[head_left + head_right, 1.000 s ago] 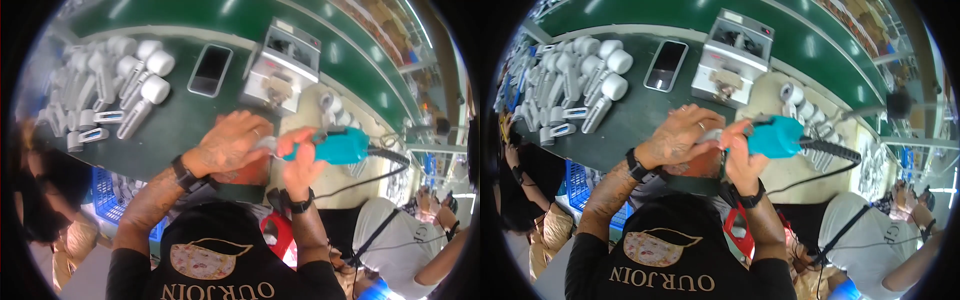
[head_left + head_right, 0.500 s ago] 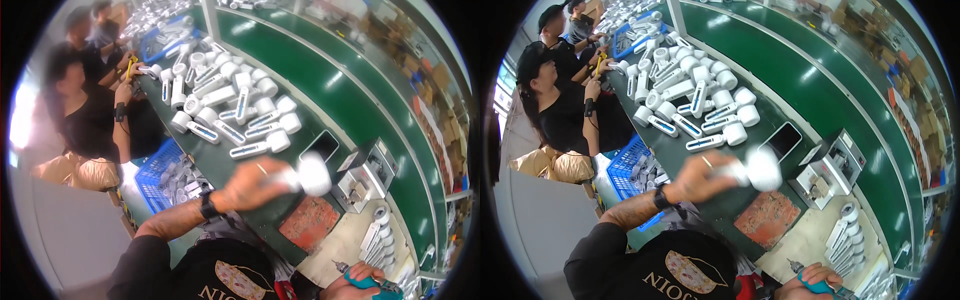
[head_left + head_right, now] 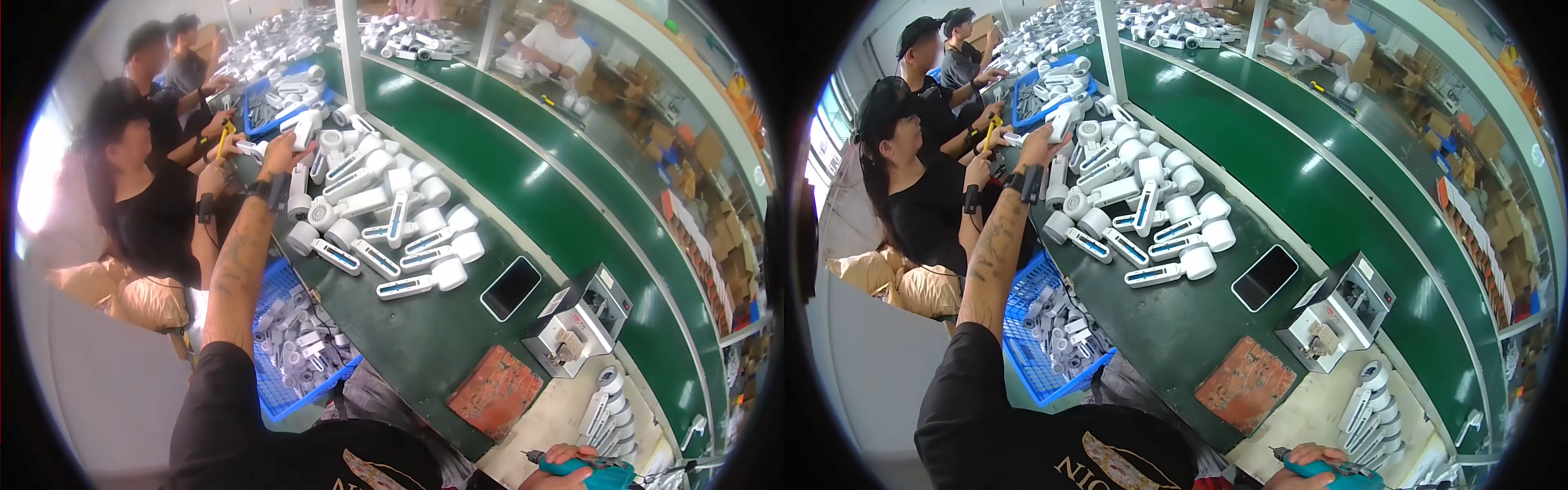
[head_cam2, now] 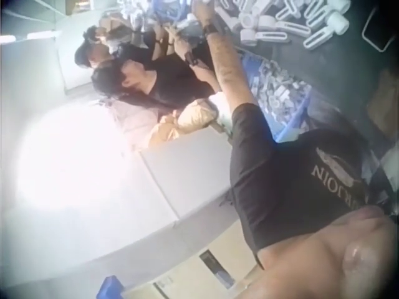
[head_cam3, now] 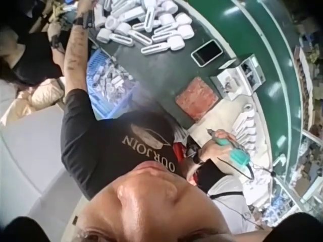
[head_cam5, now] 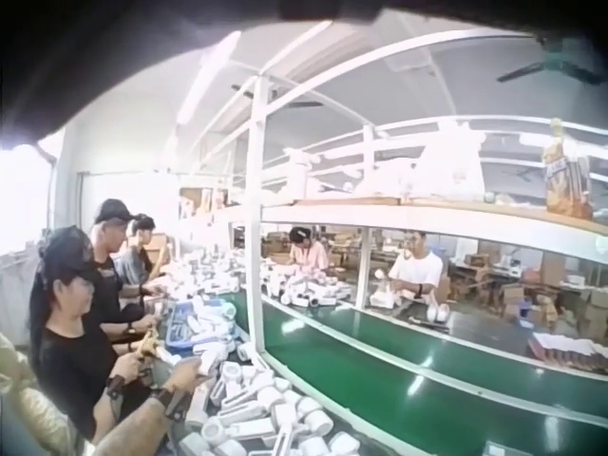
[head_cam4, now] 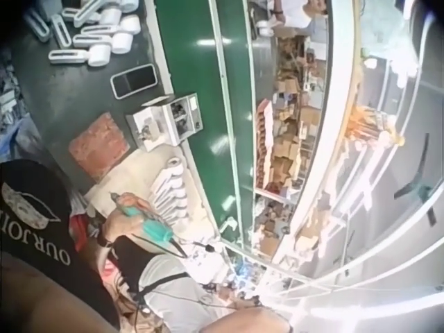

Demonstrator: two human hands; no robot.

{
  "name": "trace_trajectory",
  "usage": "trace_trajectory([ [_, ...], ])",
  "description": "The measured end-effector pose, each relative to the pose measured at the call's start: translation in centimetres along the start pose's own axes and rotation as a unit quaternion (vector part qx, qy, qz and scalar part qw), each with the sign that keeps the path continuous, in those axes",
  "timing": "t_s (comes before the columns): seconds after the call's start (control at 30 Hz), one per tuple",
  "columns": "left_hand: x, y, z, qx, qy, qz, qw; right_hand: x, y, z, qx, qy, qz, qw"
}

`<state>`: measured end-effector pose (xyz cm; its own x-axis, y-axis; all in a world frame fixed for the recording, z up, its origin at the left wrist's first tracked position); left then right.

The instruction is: The person picks up a white fan component, places it on a red block, and uses a power screwdriver on it before setting it aside and repeating the process. Finally, they pick up two white fan parts and join them together by hand.

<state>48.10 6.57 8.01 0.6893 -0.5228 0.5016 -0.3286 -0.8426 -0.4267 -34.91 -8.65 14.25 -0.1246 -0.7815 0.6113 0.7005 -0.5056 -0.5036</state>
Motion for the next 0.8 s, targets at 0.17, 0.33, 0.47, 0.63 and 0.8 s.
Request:
trace_trajectory([
  [0.17,2.6,0.3,5.6,-0.222,-0.211,-0.134,0.942,-0.4,2.5,1.2,0.401,0.117,0.109,0.902],
  [0.33,2.6,0.5,4.9,0.078,-0.196,-0.066,0.975,-0.8,2.7,1.6,0.413,0.101,0.124,0.896],
  [0.47,3.8,3.5,-2.1,0.249,-0.021,-0.157,0.955,-0.9,1.7,0.1,0.385,0.126,0.107,0.908],
  [0.63,-1.3,11.5,-22.8,0.017,0.138,-0.047,0.989,-2.0,2.4,-3.9,0.403,0.216,0.072,0.886],
  [0.8,-16.5,27.2,-43.0,-0.094,0.171,0.316,0.929,-1.3,2.5,-1.8,0.45,0.155,0.126,0.87],
])
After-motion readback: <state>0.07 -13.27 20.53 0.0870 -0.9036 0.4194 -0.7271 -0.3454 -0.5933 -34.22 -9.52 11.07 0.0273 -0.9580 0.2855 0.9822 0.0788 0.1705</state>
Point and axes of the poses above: each hand's wrist, its own x-axis towards the middle knuckle, its own y-axis out of the palm, z = x × y, the point moved 9 cm from there along x, towards the middle knuckle, and after that the axes turned 1 degree about -x, right-handed, at the moved point
